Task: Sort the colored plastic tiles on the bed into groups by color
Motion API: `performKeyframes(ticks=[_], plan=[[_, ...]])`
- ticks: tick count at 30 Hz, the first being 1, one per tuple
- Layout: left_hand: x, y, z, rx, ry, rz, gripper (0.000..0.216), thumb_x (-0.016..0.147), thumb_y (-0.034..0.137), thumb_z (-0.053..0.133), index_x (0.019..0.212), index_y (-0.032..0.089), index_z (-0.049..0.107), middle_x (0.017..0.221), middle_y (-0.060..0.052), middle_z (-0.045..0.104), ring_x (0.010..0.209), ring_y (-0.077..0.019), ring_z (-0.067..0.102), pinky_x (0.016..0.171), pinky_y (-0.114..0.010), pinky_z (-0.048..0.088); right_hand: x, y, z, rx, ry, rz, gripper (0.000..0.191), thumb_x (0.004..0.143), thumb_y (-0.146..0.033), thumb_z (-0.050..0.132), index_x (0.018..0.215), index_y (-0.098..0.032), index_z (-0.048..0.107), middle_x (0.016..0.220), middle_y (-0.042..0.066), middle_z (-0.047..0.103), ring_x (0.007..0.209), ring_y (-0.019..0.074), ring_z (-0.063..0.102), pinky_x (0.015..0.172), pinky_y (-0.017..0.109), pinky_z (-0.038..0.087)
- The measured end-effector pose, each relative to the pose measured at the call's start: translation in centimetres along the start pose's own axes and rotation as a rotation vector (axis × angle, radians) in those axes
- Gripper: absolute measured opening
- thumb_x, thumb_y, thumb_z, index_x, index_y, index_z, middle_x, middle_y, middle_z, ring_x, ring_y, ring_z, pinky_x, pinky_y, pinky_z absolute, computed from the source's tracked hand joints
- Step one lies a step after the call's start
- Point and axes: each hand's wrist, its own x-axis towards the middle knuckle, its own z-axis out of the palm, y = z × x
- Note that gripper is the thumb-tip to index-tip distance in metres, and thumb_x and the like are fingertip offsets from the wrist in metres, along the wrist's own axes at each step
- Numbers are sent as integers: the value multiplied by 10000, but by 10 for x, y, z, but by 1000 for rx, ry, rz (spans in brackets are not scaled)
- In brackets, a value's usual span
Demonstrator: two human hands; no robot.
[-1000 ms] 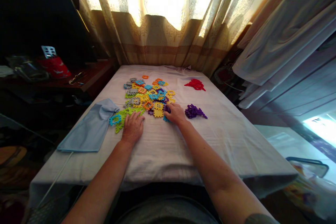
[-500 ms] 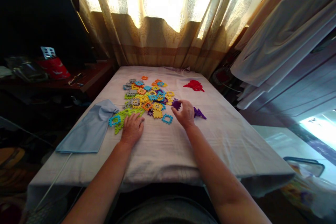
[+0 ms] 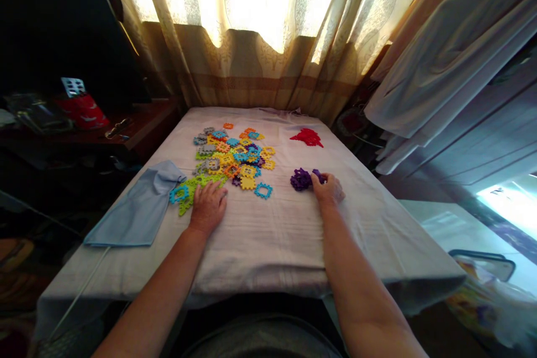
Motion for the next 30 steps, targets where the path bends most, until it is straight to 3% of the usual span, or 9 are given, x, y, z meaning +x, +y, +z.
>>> performKeyframes(ticks=[6, 11, 15, 22, 24, 27, 30], plan=[[9, 22, 3, -19, -30, 92, 363, 910, 318, 498, 1237, 244, 637, 1393, -103, 594, 1357, -318, 458, 1169, -631, 186, -2, 2, 5, 11, 59, -48, 451, 846, -485, 546, 1154, -176, 660, 1205, 160, 634, 1145, 326, 552, 977, 509, 398], [19, 50, 14, -32, -112, 157, 416, 916, 411, 515, 1290, 251, 601, 1417, -106, 575, 1405, -351, 390, 1159, -684, 136, -2, 9, 14, 113, 196, -219, 428, 817, -414, 516, 1122, -155, 667, 1162, 169, 652, 1112, 334, 555, 950, 508, 411], [20, 67, 22, -53, -158, 209, 448, 917, 443, 512, 1331, 282, 569, 1428, -85, 568, 1387, -342, 416, 1171, -676, 106, -7, 4, 18, 141, 229, -326, 412, 817, -377, 473, 1109, -154, 659, 1172, 167, 654, 1115, 322, 557, 956, 494, 407], [19, 83, 29, -107, -208, 288, 457, 948, 440, 465, 1358, 252, 540, 1443, -89, 552, 1376, -296, 440, 1173, -601, 216, -27, -15, 17, 172, 195, -516, 365, 840, -329, 473, 1116, -175, 656, 1240, 147, 633, 1150, 284, 550, 1011, 465, 366], [20, 81, 29, -97, -166, 269, 468, 943, 443, 475, 1351, 225, 550, 1473, -113, 516, 1388, -299, 424, 1177, -577, 225, -34, -20, 18, 170, 168, -577, 349, 846, -318, 477, 1109, -181, 663, 1231, 140, 638, 1146, 277, 553, 1016, 456, 358], [20, 75, 29, -31, -60, 111, 521, 907, 470, 529, 1344, 188, 559, 1498, -165, 471, 1413, -357, 374, 1173, -609, 191, -42, -27, 19, 161, 122, -654, 337, 854, -297, 481, 1113, -188, 668, 1226, 133, 643, 1159, 267, 550, 1018, 439, 351], [19, 71, 28, -3, -53, -6, 561, 891, 481, 546, 1368, 186, 537, 1457, -181, 513, 1401, -395, 378, 1147, -643, 206, -46, -31, 21, 153, 97, -678, 332, 859, -286, 486, 1117, -192, 672, 1236, 127, 642, 1172, 266, 547, 1017, 434, 349]])
